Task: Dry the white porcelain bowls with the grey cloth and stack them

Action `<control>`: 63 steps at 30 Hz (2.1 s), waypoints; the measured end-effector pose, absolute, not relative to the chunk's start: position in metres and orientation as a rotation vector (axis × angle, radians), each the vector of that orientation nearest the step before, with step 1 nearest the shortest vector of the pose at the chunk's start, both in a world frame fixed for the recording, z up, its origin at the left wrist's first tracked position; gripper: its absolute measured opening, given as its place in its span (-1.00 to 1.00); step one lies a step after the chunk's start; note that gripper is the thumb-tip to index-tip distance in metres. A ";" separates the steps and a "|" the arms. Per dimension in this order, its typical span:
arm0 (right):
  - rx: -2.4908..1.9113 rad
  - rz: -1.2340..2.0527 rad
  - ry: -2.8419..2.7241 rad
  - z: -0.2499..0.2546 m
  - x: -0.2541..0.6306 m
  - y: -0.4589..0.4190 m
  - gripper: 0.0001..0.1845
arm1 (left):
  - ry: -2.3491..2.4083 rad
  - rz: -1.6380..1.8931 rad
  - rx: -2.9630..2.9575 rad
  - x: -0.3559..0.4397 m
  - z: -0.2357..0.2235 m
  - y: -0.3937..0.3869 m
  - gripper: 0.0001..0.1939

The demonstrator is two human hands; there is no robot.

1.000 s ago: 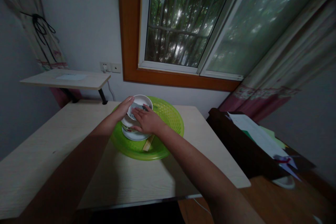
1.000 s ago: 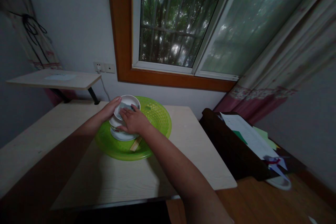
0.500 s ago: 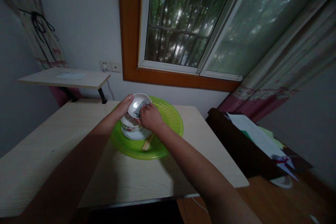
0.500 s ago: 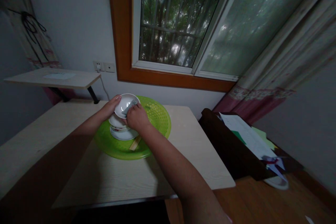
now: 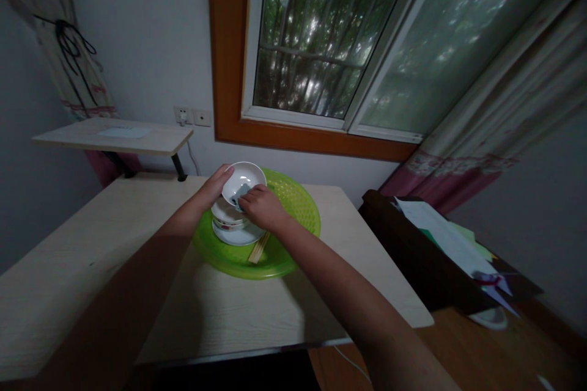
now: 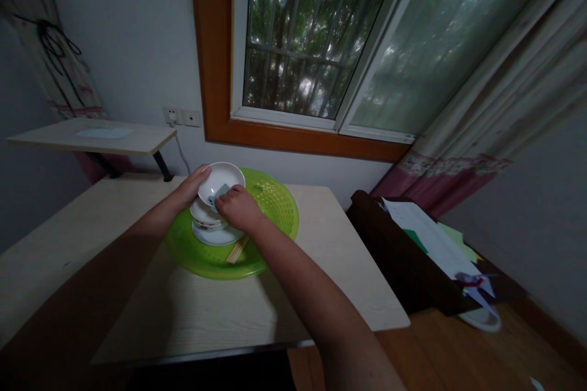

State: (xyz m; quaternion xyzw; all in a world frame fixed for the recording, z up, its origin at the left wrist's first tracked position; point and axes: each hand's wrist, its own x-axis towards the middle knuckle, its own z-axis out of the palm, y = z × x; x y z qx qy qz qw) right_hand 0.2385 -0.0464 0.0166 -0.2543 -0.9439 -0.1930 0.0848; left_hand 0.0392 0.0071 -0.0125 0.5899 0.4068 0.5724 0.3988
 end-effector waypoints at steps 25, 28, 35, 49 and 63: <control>-0.986 -0.635 -2.469 0.013 0.248 -0.039 -0.65 | 0.888 1.386 1.306 0.037 -0.002 -0.011 -0.35; -0.948 -0.673 -2.491 0.015 0.249 -0.039 -0.65 | 0.881 1.385 1.235 0.036 0.001 -0.014 -0.31; -0.874 -0.677 -2.525 0.017 0.248 -0.041 -0.65 | 0.832 1.410 1.158 0.040 0.000 -0.009 -0.60; -0.923 -0.583 -2.531 0.012 0.236 -0.047 -0.64 | 1.041 1.617 1.340 0.039 -0.006 0.003 -0.61; -0.599 -0.248 -2.732 0.002 0.235 -0.050 -0.21 | 1.222 1.593 1.600 0.040 -0.007 -0.004 -0.67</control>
